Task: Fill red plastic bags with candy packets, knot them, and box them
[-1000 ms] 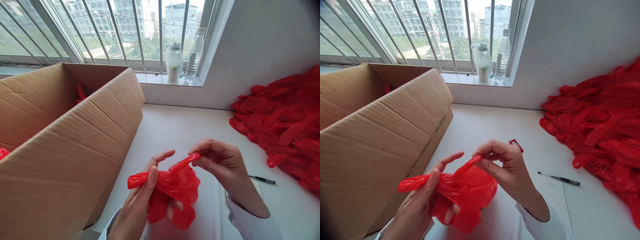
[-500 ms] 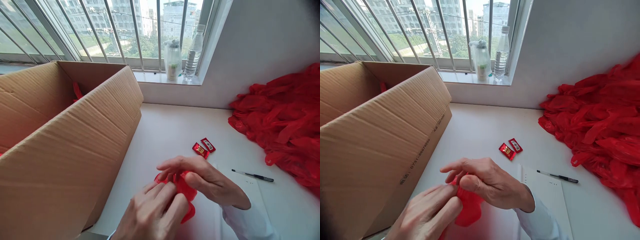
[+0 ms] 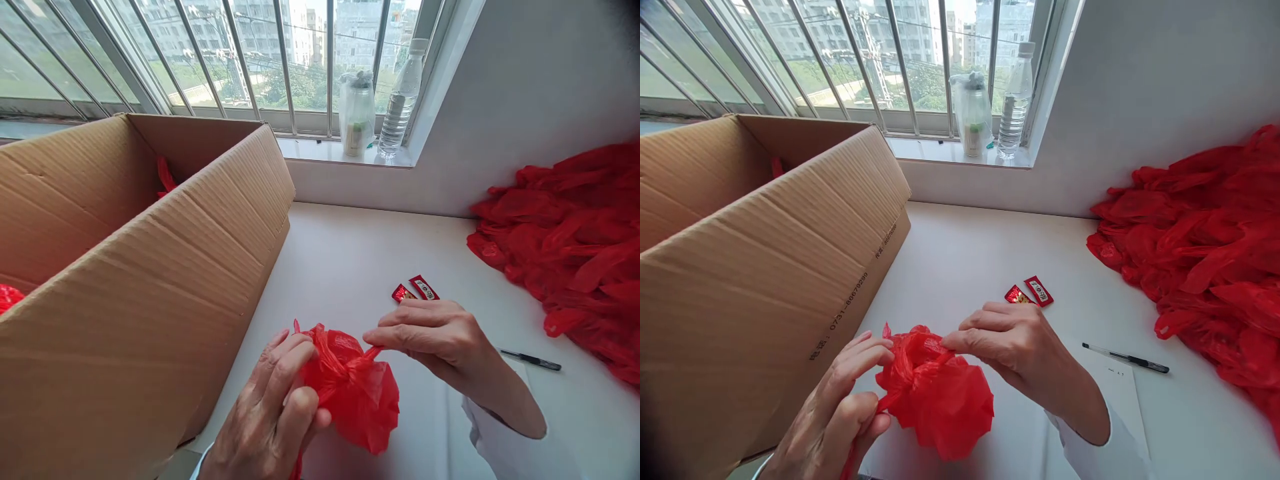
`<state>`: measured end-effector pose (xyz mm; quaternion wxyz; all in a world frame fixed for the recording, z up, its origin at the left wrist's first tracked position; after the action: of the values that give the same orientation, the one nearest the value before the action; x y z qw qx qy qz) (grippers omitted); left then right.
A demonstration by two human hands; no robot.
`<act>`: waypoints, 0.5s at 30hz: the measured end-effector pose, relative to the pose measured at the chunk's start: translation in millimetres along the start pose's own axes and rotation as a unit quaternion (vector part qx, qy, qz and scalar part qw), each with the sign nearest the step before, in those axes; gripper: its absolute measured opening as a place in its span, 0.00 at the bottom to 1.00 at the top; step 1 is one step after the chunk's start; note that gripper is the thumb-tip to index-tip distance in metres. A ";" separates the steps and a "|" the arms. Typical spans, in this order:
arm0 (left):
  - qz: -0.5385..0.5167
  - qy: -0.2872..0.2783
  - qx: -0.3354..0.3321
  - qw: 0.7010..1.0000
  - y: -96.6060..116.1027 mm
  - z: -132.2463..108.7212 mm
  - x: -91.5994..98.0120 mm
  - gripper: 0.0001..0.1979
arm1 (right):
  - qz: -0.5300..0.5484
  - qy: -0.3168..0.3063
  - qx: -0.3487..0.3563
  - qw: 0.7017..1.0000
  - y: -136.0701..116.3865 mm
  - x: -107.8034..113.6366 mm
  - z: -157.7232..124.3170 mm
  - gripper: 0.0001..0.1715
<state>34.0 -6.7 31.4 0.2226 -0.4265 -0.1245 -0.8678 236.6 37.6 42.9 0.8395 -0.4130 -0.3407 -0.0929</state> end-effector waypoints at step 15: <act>-0.214 0.020 0.212 0.953 -5.9 -94.6 -58.7 0.10 | -0.224 -0.167 -0.091 0.956 11.9 -55.5 -21.9 0.47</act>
<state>-2.2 -23.5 -72.7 0.1193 -0.3155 -0.3895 -0.8570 210.9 21.7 -9.9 0.6873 -0.4104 -0.5496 -0.2390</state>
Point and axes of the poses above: each hand's wrist, its own z-axis towards the middle knuckle, its own x-axis out of the back of the hand, y = z × x, the point moved 5 cm from there along z, towards the middle knuckle, and after that the axes turned 11 degrees about -x, right-handed, at the moved point
